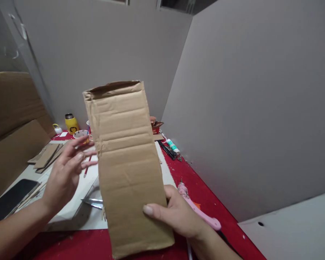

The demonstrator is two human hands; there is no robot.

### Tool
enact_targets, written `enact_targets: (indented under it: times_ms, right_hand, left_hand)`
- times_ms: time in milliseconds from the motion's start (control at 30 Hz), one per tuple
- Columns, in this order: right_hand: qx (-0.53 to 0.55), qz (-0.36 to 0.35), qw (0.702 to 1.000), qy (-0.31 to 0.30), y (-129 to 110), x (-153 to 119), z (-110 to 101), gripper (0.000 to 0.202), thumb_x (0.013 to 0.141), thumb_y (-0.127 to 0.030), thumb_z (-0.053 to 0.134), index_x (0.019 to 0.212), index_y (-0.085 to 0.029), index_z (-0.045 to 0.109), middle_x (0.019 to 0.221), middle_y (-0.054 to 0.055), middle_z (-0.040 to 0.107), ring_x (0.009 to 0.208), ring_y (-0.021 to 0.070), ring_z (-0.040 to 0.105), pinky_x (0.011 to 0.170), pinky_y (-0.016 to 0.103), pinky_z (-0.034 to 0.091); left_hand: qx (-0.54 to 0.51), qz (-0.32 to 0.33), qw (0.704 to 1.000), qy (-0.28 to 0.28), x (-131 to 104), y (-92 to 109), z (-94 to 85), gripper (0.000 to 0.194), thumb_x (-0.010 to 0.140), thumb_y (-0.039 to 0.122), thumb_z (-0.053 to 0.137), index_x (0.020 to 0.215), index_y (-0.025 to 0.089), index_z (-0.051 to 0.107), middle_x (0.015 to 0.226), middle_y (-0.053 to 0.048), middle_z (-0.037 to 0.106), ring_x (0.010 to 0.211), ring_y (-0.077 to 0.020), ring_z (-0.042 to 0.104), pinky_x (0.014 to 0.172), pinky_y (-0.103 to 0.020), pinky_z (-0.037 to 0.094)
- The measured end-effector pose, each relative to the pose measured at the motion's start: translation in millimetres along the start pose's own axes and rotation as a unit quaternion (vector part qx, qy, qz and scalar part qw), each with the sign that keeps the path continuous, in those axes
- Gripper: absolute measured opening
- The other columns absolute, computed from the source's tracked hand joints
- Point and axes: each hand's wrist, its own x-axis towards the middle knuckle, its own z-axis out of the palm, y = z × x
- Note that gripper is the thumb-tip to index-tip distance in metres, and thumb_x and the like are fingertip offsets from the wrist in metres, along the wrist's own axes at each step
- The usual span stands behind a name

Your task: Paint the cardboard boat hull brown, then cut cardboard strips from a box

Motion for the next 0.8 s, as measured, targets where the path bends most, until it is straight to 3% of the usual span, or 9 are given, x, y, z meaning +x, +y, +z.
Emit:
enact_targets:
  times_ms: [67,100,167,233,300,367,500,600,800]
  right_hand:
    - [0.028,0.004,1.000,0.002,0.1,3.1,0.4,0.041,0.073,-0.040,0.082,0.107,-0.018,0.076,0.094,0.010,0.078,0.083,0.0233,0.075,0.073,0.031,0.058]
    - [0.040,0.009,0.999,-0.004,-0.2,4.7,0.8,0.042,0.073,-0.040,0.082,0.107,-0.017,0.076,0.094,0.011,0.078,0.082,0.0239,0.075,0.073,0.033,0.058]
    - [0.058,0.018,0.998,-0.029,-1.1,7.6,2.2,0.045,0.073,-0.040,0.082,0.109,-0.015,0.074,0.094,0.012,0.077,0.079,0.0238,0.075,0.074,0.034,0.059]
    - [0.061,0.026,0.996,-0.058,-1.6,8.9,4.3,0.047,0.073,-0.039,0.082,0.111,-0.013,0.073,0.093,0.011,0.077,0.078,0.0218,0.075,0.073,0.031,0.058]
    - [0.055,0.036,0.994,-0.088,-0.9,8.5,6.6,0.046,0.073,-0.039,0.082,0.110,-0.012,0.073,0.090,0.010,0.077,0.077,0.0195,0.074,0.073,0.029,0.058]
    - [0.054,0.043,0.990,-0.121,0.6,7.0,8.5,0.043,0.075,-0.038,0.082,0.108,-0.013,0.074,0.090,0.008,0.076,0.078,0.0172,0.073,0.076,0.027,0.057]
    - [0.053,0.047,0.986,-0.151,2.3,4.1,9.0,0.039,0.077,-0.036,0.080,0.109,-0.013,0.074,0.088,0.007,0.076,0.078,0.0152,0.073,0.076,0.025,0.057]
    - [0.038,0.036,0.987,-0.152,1.2,2.8,8.2,0.039,0.080,-0.035,0.078,0.111,-0.012,0.074,0.090,0.008,0.076,0.079,0.0156,0.073,0.075,0.024,0.056]
    - [0.032,-0.052,0.977,-0.203,-0.9,1.7,9.8,0.026,0.084,-0.022,0.071,0.108,-0.012,0.075,0.092,0.006,0.074,0.084,0.0128,0.070,0.080,0.022,0.054]
  left_hand:
    - [0.143,0.188,0.972,0.017,5.6,-7.0,-9.5,0.064,0.088,0.024,0.065,0.146,0.032,0.040,0.151,-0.010,0.046,0.132,-0.0277,0.052,0.103,-0.044,0.050]
    - [0.225,0.280,0.933,0.005,7.5,-10.4,-13.1,0.076,0.084,0.018,0.068,0.151,0.033,0.034,0.158,-0.010,0.038,0.139,-0.0299,0.044,0.110,-0.049,0.044]
    - [0.361,0.437,0.823,-0.035,8.6,-15.5,-16.4,0.088,0.080,0.011,0.069,0.154,0.034,0.027,0.166,-0.007,0.022,0.147,-0.0307,0.031,0.117,-0.054,0.033]
    - [0.421,0.547,0.720,-0.072,5.0,-18.0,-13.9,0.076,0.083,0.012,0.066,0.150,0.031,0.037,0.167,-0.005,0.017,0.149,-0.0270,0.029,0.121,-0.052,0.026]
    - [0.422,0.607,0.665,-0.106,-2.4,-17.7,-7.1,0.054,0.089,0.019,0.063,0.140,0.028,0.051,0.166,-0.005,0.021,0.148,-0.0226,0.031,0.124,-0.047,0.020]
    - [0.405,0.635,0.642,-0.143,-10.8,-15.2,0.7,0.042,0.090,0.025,0.064,0.132,0.028,0.061,0.161,-0.004,0.036,0.145,-0.0209,0.037,0.124,-0.045,0.020]
    - [0.415,0.616,0.629,-0.228,-18.3,-9.5,7.8,0.032,0.095,0.022,0.051,0.121,0.019,0.070,0.129,-0.005,0.070,0.129,-0.0266,0.057,0.114,-0.046,0.041]
    - [0.418,0.597,0.637,-0.251,-16.7,-10.2,6.3,0.034,0.097,0.019,0.046,0.121,0.017,0.070,0.122,-0.008,0.073,0.123,-0.0302,0.062,0.104,-0.046,0.050]
    - [0.384,0.602,0.654,-0.251,-20.0,-13.7,6.3,0.038,0.097,0.020,0.041,0.123,0.015,0.069,0.129,-0.009,0.069,0.132,-0.0324,0.054,0.109,-0.047,0.046]
